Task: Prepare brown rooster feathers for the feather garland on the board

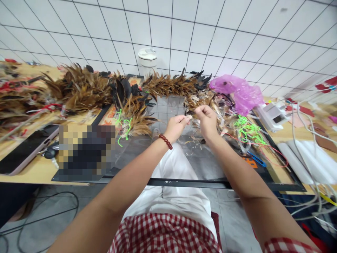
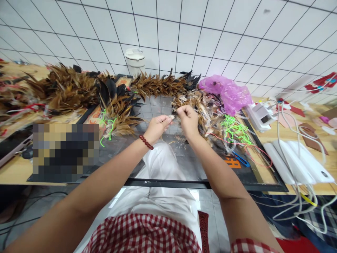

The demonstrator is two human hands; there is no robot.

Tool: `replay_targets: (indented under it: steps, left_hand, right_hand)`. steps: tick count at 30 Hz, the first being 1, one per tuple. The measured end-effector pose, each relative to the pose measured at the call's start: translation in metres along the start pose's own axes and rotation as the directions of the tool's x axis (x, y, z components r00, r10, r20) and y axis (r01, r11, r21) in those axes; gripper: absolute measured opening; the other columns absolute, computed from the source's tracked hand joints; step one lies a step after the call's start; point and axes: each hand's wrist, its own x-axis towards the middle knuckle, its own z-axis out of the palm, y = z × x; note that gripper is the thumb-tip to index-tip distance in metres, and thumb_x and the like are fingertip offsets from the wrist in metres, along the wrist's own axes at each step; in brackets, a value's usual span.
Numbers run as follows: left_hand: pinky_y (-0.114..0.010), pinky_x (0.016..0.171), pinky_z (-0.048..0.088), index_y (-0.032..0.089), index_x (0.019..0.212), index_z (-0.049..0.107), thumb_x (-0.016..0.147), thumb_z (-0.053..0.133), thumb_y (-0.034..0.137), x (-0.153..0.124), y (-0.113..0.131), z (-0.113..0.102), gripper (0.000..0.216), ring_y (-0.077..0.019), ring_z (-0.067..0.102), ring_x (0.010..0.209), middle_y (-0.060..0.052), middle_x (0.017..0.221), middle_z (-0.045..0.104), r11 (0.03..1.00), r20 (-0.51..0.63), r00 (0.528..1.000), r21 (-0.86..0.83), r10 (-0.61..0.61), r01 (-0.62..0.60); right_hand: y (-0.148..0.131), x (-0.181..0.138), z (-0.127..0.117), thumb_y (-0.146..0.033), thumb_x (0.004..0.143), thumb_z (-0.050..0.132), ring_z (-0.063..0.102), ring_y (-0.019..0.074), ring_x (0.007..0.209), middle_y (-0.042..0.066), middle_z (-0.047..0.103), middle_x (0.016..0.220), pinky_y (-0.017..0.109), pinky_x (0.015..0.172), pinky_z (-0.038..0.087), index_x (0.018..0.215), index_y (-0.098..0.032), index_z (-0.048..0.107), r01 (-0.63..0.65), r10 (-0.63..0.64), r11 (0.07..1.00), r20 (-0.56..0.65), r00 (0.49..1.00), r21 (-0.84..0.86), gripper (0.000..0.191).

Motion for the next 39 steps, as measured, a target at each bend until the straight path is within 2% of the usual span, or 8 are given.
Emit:
replay_targets:
  steps: [5, 10, 15, 18, 21, 25, 33, 39]
  left_hand:
    - [-0.021, 0.048, 0.023, 0.015, 0.058, 0.058, 0.078, 0.064, 0.034, 0.001, -0.005, 0.001, 0.027, -0.0061, 0.029, 0.045, 0.006, 0.046, 0.035, 0.999, -0.077, 0.996, -0.036, -0.034, 0.032]
    - [-0.021, 0.051, 0.029, 0.017, 0.059, 0.06, 0.075, 0.064, 0.03, 0.003, -0.006, -0.002, 0.021, -0.0088, 0.038, 0.05, 0.005, 0.047, 0.04, 0.997, -0.126, 0.991, 0.062, -0.034, 0.042]
    - [-0.022, 0.06, 0.035, 0.016, 0.059, 0.062, 0.077, 0.058, 0.022, 0.001, -0.006, -0.001, 0.019, -0.011, 0.046, 0.058, 0.002, 0.053, 0.052, 0.965, -0.097, 0.99, 0.253, 0.099, -0.072]
    - [-0.023, 0.064, 0.037, 0.015, 0.062, 0.064, 0.078, 0.057, 0.023, 0.001, -0.004, 0.0, 0.019, -0.0115, 0.049, 0.062, 0.001, 0.059, 0.058, 0.954, -0.066, 0.988, 0.275, 0.141, -0.118]
    - [-0.022, 0.064, 0.036, 0.015, 0.063, 0.064, 0.079, 0.058, 0.023, 0.001, -0.002, 0.0, 0.019, -0.0115, 0.05, 0.063, 0.001, 0.062, 0.06, 0.959, -0.065, 0.989, 0.259, 0.134, -0.113]
    - [-0.022, 0.057, 0.032, 0.016, 0.058, 0.061, 0.078, 0.06, 0.026, 0.001, -0.002, -0.001, 0.022, -0.0109, 0.045, 0.057, 0.003, 0.052, 0.051, 0.97, -0.109, 0.991, 0.235, 0.082, -0.054]
    - [-0.022, 0.048, 0.022, 0.016, 0.061, 0.06, 0.079, 0.061, 0.03, 0.003, -0.008, -0.004, 0.023, -0.0072, 0.03, 0.046, 0.006, 0.046, 0.038, 0.994, -0.148, 0.989, 0.113, 0.029, -0.012]
    - [-0.019, 0.046, 0.024, 0.014, 0.061, 0.056, 0.081, 0.062, 0.028, 0.001, 0.0, -0.001, 0.025, -0.0045, 0.03, 0.042, 0.006, 0.045, 0.034, 0.978, -0.042, 0.997, -0.204, -0.061, 0.051]
  right_hand:
    - [0.009, 0.01, -0.009, -0.04, 0.084, 0.054, 0.04, 0.0107, 0.052, -0.004, 0.044, 0.058, 0.025, 0.054, 0.036, 0.067, -0.022, 0.053, -0.094, 0.095, 0.994, -0.005, 0.995, 0.056, 0.025]
    - [-0.007, -0.005, -0.002, -0.036, 0.083, 0.059, 0.058, 0.0176, 0.081, 0.002, 0.064, 0.081, 0.032, 0.078, 0.045, 0.076, -0.023, 0.066, 0.169, -0.13, 0.975, 0.241, 0.962, -0.146, 0.017]
    - [-0.014, -0.014, 0.005, -0.027, 0.086, 0.046, 0.055, 0.0201, 0.087, 0.007, 0.059, 0.086, 0.035, 0.082, 0.044, 0.075, -0.021, 0.056, 0.344, -0.213, 0.855, 0.343, 0.915, -0.387, 0.016]
    - [-0.01, -0.017, 0.014, -0.028, 0.087, 0.041, 0.051, 0.0188, 0.08, 0.005, 0.053, 0.079, 0.034, 0.077, 0.044, 0.074, -0.022, 0.045, 0.222, -0.137, 0.9, 0.239, 0.961, -0.376, 0.015]
    - [-0.003, -0.017, 0.024, -0.036, 0.088, 0.037, 0.046, 0.0155, 0.066, -0.001, 0.042, 0.067, 0.029, 0.065, 0.044, 0.073, -0.024, 0.036, -0.055, 0.072, 0.99, 0.136, 0.988, -0.126, 0.019]
    - [0.002, -0.005, 0.017, -0.04, 0.084, 0.041, 0.036, 0.0124, 0.053, -0.005, 0.029, 0.063, 0.025, 0.055, 0.041, 0.071, -0.024, 0.027, -0.263, 0.25, 0.944, 0.086, 0.964, 0.202, 0.025]
    - [0.004, 0.001, 0.005, -0.052, 0.078, 0.06, 0.026, 0.0074, 0.044, -0.006, 0.031, 0.051, 0.023, 0.044, 0.028, 0.057, -0.022, 0.037, -0.33, 0.293, 0.93, 0.216, 0.931, 0.164, 0.044]
    - [0.004, -0.004, 0.008, -0.05, 0.072, 0.069, 0.048, 0.0092, 0.061, -0.001, 0.06, 0.077, 0.025, 0.059, 0.041, 0.099, -0.022, 0.067, -0.26, 0.194, 0.945, 0.297, 0.935, 0.2, 0.039]
